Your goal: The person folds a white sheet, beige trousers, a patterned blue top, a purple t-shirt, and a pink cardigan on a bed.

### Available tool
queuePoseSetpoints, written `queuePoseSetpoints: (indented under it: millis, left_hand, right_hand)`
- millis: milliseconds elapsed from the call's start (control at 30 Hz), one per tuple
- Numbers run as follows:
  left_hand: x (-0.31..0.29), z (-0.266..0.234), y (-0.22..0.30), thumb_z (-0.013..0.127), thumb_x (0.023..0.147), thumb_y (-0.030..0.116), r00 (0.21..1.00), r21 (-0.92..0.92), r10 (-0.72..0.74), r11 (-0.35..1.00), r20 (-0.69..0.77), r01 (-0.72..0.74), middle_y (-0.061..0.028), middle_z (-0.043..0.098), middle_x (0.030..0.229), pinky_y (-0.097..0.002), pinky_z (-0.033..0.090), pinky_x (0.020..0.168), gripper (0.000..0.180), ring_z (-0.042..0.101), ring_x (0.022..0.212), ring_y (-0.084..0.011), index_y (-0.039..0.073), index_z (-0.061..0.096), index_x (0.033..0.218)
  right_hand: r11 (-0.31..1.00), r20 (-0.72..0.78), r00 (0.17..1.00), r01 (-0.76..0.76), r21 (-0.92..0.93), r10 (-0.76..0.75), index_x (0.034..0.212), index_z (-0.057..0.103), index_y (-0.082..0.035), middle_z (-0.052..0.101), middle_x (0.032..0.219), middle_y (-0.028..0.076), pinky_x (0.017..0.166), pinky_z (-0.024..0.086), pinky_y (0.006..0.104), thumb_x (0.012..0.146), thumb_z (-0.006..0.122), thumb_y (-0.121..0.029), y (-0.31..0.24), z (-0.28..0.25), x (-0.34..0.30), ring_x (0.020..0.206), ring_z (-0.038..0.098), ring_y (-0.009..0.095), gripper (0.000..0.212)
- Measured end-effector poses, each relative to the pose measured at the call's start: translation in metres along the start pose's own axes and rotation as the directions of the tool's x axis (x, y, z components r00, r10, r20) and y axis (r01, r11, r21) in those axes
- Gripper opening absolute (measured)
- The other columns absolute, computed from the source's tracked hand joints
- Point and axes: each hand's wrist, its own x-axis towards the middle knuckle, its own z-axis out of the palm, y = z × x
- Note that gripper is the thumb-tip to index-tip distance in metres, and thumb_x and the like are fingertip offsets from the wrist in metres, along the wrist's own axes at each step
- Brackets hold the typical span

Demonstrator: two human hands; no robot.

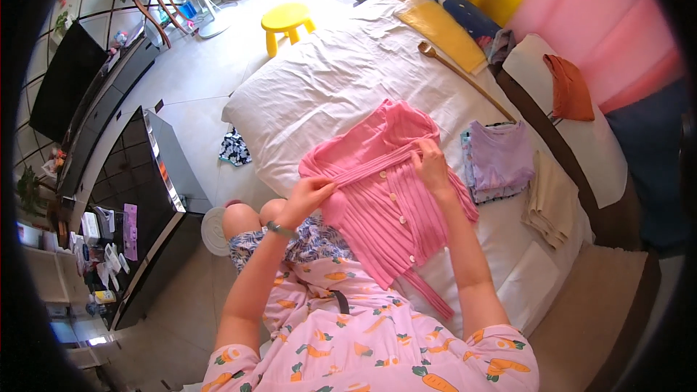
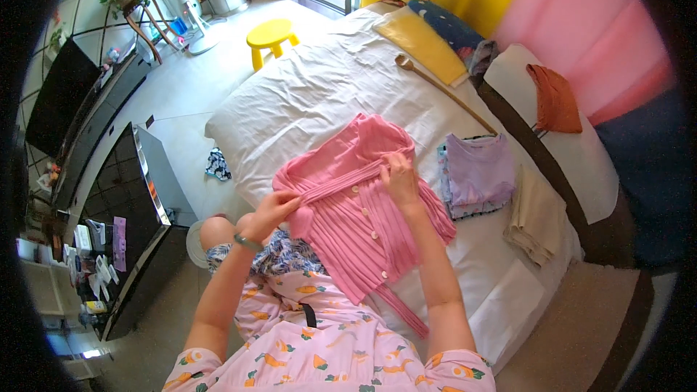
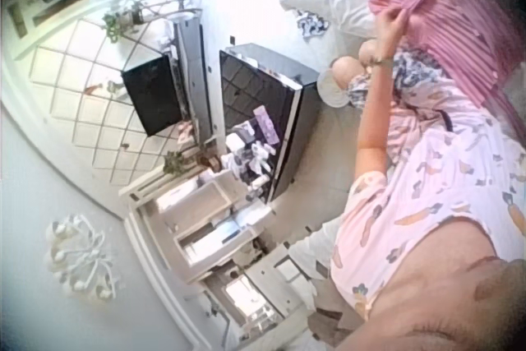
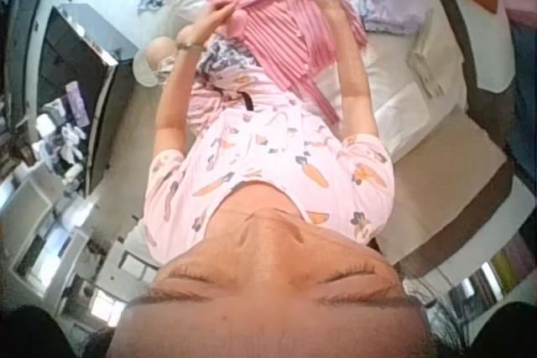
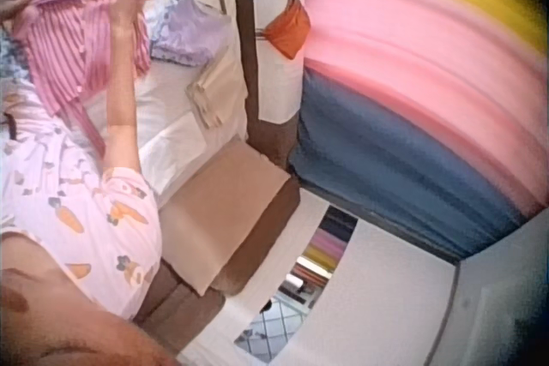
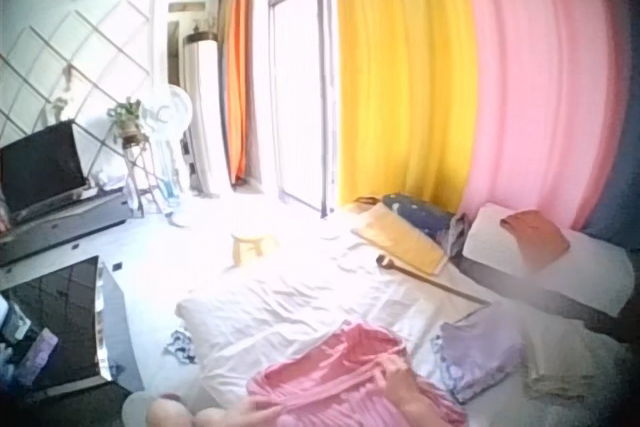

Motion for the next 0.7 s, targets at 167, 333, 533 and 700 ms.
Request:
queuePoseSetpoints:
  millis: [167,333,533,700]
  left_hand:
    - [0.033,0.055,0.028,0.057,0.096,0.019,0.993,-0.320,0.112,0.942,0.026,-0.098,-0.0057,0.060,0.107,-0.0230,0.051,0.073,0.066,0.057,0.085,-0.0083,0.017,0.019,0.150]
    - [0.030,0.011,-0.045,0.055,0.094,0.010,0.966,-0.212,0.142,0.959,-0.216,-0.189,-0.0060,0.064,0.090,-0.0226,0.051,0.062,0.027,0.061,0.072,-0.0095,0.001,0.055,0.119]
    - [0.005,-0.005,-0.079,0.054,0.094,0.010,0.952,-0.033,0.098,0.993,-0.290,-0.112,-0.0051,0.063,0.087,-0.0227,0.051,0.063,0.019,0.063,0.072,-0.0106,0.001,0.057,0.110]
    - [0.002,-0.004,-0.091,0.057,0.091,0.012,0.936,0.156,0.159,0.981,-0.314,-0.115,-0.0100,0.065,0.091,-0.0284,0.052,0.068,0.023,0.064,0.078,-0.0175,0.000,0.057,0.110]
  right_hand:
    - [0.940,0.033,0.950,-0.313,0.137,0.311,0.091,0.064,-0.001,0.065,0.083,0.015,0.069,0.049,0.0373,0.082,0.063,-0.009,0.000,-0.040,-0.078,0.078,0.063,0.029,0.012]
    - [0.793,0.308,0.779,-0.600,0.111,0.546,0.084,0.065,0.000,0.065,0.071,0.016,0.061,0.048,0.0360,0.086,0.063,-0.017,-0.030,-0.075,-0.211,0.065,0.064,0.025,0.017]
    - [0.820,0.495,0.708,-0.572,-0.016,0.504,0.079,0.068,-0.002,0.067,0.072,0.013,0.062,0.050,0.0363,0.083,0.068,-0.023,-0.105,-0.050,-0.288,0.063,0.064,0.025,0.021]
    - [0.729,0.388,0.719,-0.667,0.153,0.576,0.082,0.069,0.000,0.068,0.073,0.013,0.062,0.050,0.0369,0.078,0.072,-0.029,-0.104,-0.044,-0.294,0.065,0.065,0.025,0.029]
